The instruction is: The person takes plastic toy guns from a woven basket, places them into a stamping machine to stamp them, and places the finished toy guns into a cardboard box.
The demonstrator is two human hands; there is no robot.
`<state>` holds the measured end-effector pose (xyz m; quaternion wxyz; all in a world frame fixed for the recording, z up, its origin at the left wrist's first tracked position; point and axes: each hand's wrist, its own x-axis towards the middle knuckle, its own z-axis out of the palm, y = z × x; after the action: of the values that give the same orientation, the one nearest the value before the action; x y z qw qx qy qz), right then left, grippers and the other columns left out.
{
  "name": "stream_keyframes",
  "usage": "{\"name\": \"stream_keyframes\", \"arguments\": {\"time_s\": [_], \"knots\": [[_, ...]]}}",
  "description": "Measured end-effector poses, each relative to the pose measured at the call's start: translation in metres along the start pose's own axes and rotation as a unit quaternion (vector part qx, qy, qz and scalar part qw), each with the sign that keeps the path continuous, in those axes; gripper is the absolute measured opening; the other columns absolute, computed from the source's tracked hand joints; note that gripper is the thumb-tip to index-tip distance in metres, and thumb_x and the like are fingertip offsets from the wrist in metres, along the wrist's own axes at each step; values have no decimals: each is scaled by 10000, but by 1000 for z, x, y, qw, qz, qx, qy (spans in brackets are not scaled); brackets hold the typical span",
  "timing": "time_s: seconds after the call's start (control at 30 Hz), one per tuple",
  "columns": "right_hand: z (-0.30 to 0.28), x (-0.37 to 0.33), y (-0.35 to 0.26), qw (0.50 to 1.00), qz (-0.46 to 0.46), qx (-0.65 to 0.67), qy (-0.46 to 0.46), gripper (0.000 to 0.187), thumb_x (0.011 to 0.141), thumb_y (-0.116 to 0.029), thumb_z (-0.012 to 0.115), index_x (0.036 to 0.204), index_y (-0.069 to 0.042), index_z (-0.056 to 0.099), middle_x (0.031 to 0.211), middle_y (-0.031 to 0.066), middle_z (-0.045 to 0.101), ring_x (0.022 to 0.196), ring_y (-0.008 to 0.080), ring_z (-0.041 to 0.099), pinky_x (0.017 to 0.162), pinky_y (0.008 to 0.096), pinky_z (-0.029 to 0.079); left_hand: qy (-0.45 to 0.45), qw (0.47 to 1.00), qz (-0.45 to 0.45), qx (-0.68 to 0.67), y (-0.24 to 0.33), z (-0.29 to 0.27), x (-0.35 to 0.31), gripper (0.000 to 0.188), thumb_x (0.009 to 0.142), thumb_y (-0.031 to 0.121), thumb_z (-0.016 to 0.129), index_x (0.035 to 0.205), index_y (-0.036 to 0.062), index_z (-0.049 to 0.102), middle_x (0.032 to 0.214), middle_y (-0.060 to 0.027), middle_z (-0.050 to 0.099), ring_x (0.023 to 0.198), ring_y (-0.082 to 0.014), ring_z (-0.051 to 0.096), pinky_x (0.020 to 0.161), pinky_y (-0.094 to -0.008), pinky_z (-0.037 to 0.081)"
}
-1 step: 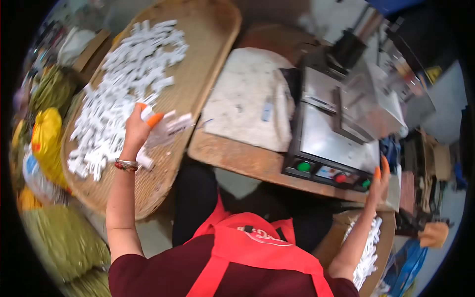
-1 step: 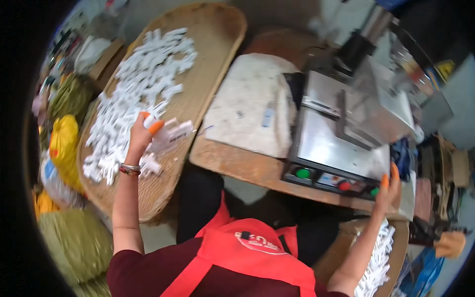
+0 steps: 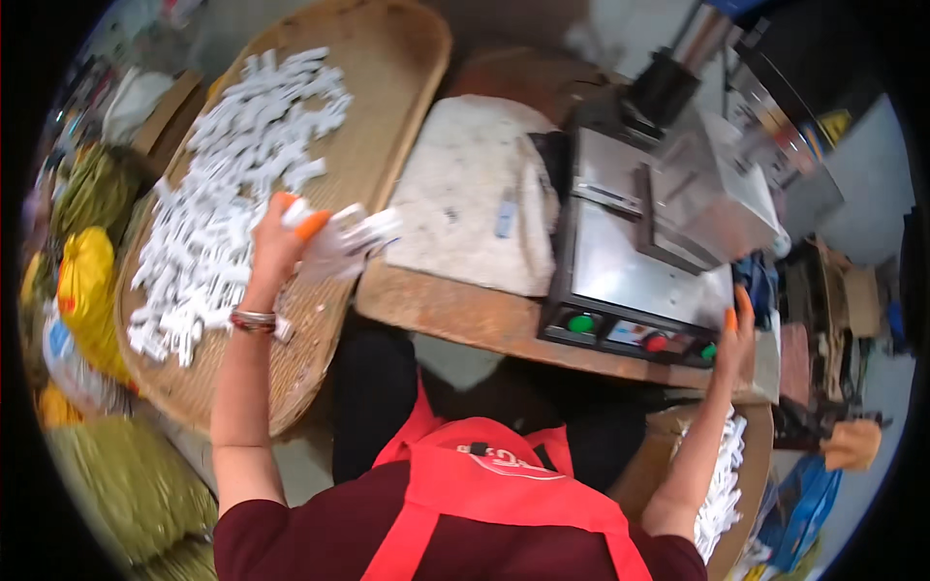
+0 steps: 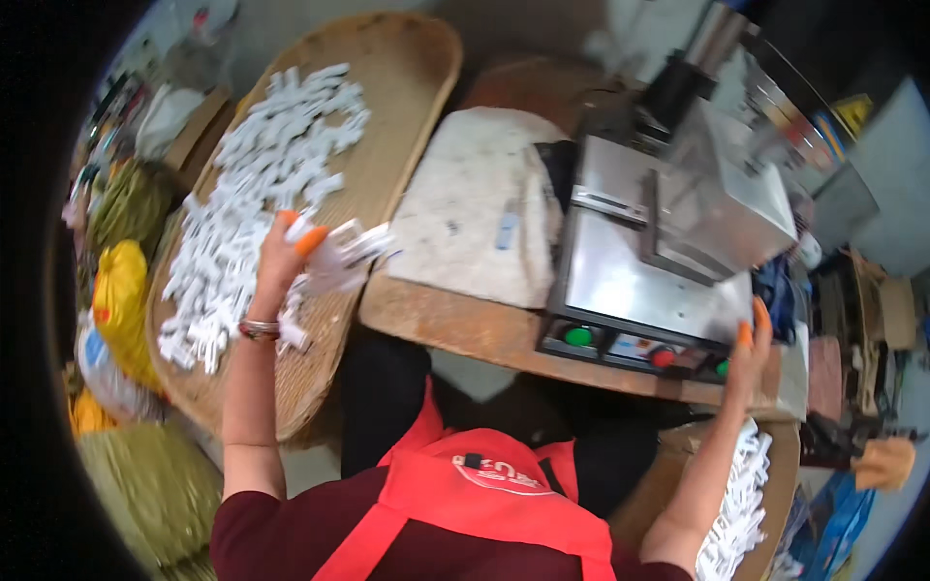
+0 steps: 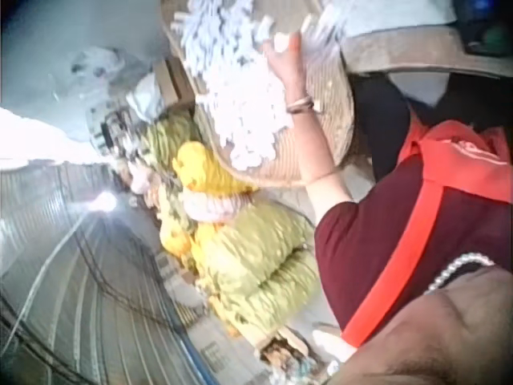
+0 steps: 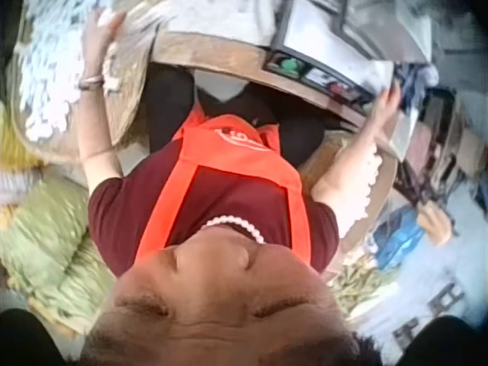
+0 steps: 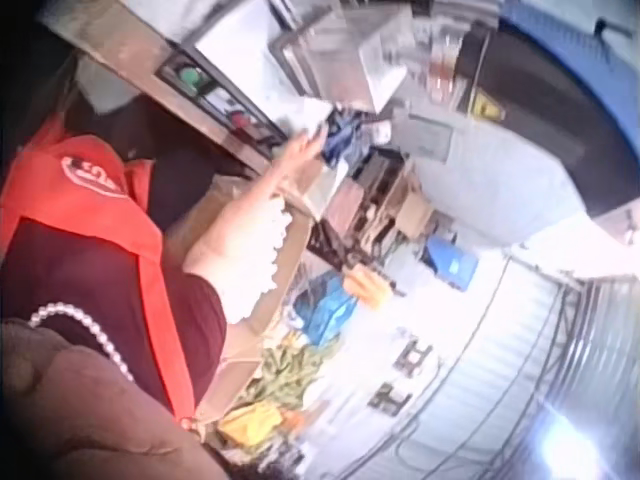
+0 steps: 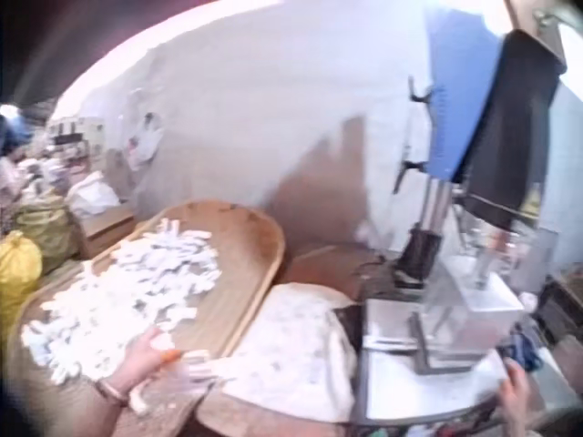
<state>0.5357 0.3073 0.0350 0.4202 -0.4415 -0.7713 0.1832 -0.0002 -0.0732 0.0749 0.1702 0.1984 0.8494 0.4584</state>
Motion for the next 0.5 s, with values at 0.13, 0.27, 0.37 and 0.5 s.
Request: {"name": "stream_keyframes", "arguments": {"time_s": [0.13, 0.27, 0.37, 0.5], "knots": [[51, 50, 37, 999, -44, -12, -28, 372, 915, -50, 495, 1277, 33, 516, 1350, 167, 497, 1294, 275, 427, 1094, 336, 284, -168, 961, 60, -213, 96, 176, -19, 291, 831, 179, 689, 1048, 54, 542, 835, -47, 611, 705, -117, 605, 525, -252, 462], [92, 73, -1, 980, -126, 150, -39, 255, 867, -53, 624, 1117, -11, 602, 1120, 167, 586, 1031, 305, 568, 887, 350, 441, -265, 925, -88, -258, 132, 234, -32, 313, 860, 234, 678, 1067, 31, 561, 953, -82, 618, 776, -132, 613, 571, -259, 487], [95, 81, -3, 992, -36, 117, 7, 217, 853, -46, 640, 1064, -7, 610, 1038, 160, 614, 915, 296, 598, 809, 343, 466, -242, 963, 79, -88, 128, 253, -38, 394, 894, 295, 646, 1134, 0, 541, 1044, -145, 604, 871, -205, 633, 692, -331, 515], [71, 85, 1, 988, -51, 66, 127, 290, 824, -89, 676, 1087, 8, 598, 1041, 169, 618, 972, 298, 586, 857, 343, 455, -177, 860, 478, 6, 116, 268, -58, 542, 872, 237, 684, 1319, 6, 484, 1137, -177, 578, 1026, -308, 561, 899, -349, 439]]}}
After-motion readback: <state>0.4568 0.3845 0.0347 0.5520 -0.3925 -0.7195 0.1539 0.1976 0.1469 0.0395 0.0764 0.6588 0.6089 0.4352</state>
